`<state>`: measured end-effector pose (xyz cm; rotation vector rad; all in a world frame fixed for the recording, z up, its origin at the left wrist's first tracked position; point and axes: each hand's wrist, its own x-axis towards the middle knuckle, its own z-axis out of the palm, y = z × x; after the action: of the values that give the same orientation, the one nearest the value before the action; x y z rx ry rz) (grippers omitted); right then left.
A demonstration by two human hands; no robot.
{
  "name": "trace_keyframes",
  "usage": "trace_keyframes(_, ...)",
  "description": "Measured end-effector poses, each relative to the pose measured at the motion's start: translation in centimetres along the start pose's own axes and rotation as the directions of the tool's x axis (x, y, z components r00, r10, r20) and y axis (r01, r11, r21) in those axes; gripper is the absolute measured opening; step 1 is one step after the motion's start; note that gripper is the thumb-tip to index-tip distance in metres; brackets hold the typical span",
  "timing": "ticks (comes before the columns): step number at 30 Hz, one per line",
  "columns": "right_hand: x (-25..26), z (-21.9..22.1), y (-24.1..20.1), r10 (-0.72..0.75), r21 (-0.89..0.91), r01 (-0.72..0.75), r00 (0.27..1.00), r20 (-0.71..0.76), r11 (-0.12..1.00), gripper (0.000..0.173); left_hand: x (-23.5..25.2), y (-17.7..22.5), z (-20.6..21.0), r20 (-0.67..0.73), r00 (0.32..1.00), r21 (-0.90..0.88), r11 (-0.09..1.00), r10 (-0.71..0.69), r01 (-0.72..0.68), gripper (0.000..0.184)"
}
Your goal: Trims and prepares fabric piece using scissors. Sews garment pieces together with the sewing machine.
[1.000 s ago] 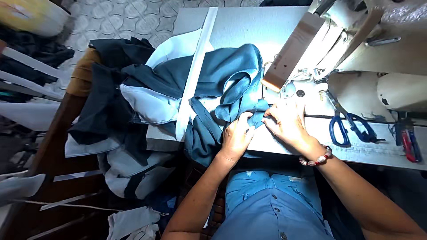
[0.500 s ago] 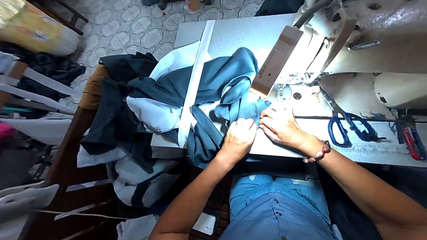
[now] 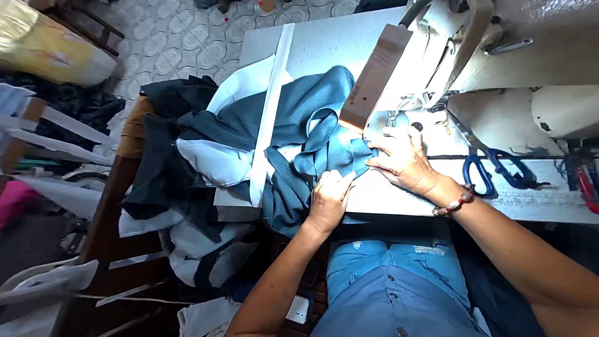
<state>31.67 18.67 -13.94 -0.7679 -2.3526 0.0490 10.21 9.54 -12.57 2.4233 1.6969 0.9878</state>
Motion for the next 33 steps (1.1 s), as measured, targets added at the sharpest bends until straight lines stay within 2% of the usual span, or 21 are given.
trace_keyframes(5, 0.3, -0.4, 0.0, 0.041, 0.048, -0.042, 0.999, 0.019, 0.998, 0.019, 0.8, 0.4, -0.6, 0.193, 0.978, 0.0, 0.997, -0.072, 0.073, 0.022)
trace_keyframes(9, 1.1, -1.3, -0.5, 0.12, 0.135, -0.134, 0.987, 0.104, 0.982, 0.023, 1.1, 0.5, -1.1, 0.238, 0.964, -0.062, 0.988, -0.121, 0.14, 0.023)
trace_keyframes(15, 1.2, -1.3, -1.6, 0.191, 0.116, -0.206, 0.973, 0.127, 0.972, 0.029, 1.2, 0.8, -0.7, 0.187, 0.951, -0.107, 0.957, -0.246, 0.269, 0.025)
trace_keyframes(20, 1.1, -0.4, -1.8, 0.208, 0.069, -0.215, 0.973, 0.095, 0.974, 0.028, 1.6, 1.1, -0.3, 0.137, 0.949, -0.043, 0.955, -0.284, 0.293, 0.019)
trace_keyframes(24, 1.5, -0.4, -2.0, 0.217, 0.039, -0.221, 0.972, 0.093, 0.974, 0.027, 1.6, 1.2, -0.1, 0.106, 0.953, 0.004, 0.958, -0.284, 0.286, 0.021)
trace_keyframes(33, 1.9, 0.0, -2.0, 0.17, -0.034, -0.167, 0.983, 0.076, 0.985, 0.027, 2.2, 1.7, -0.3, 0.161, 0.929, 0.076, 0.943, -0.332, 0.324, 0.023)
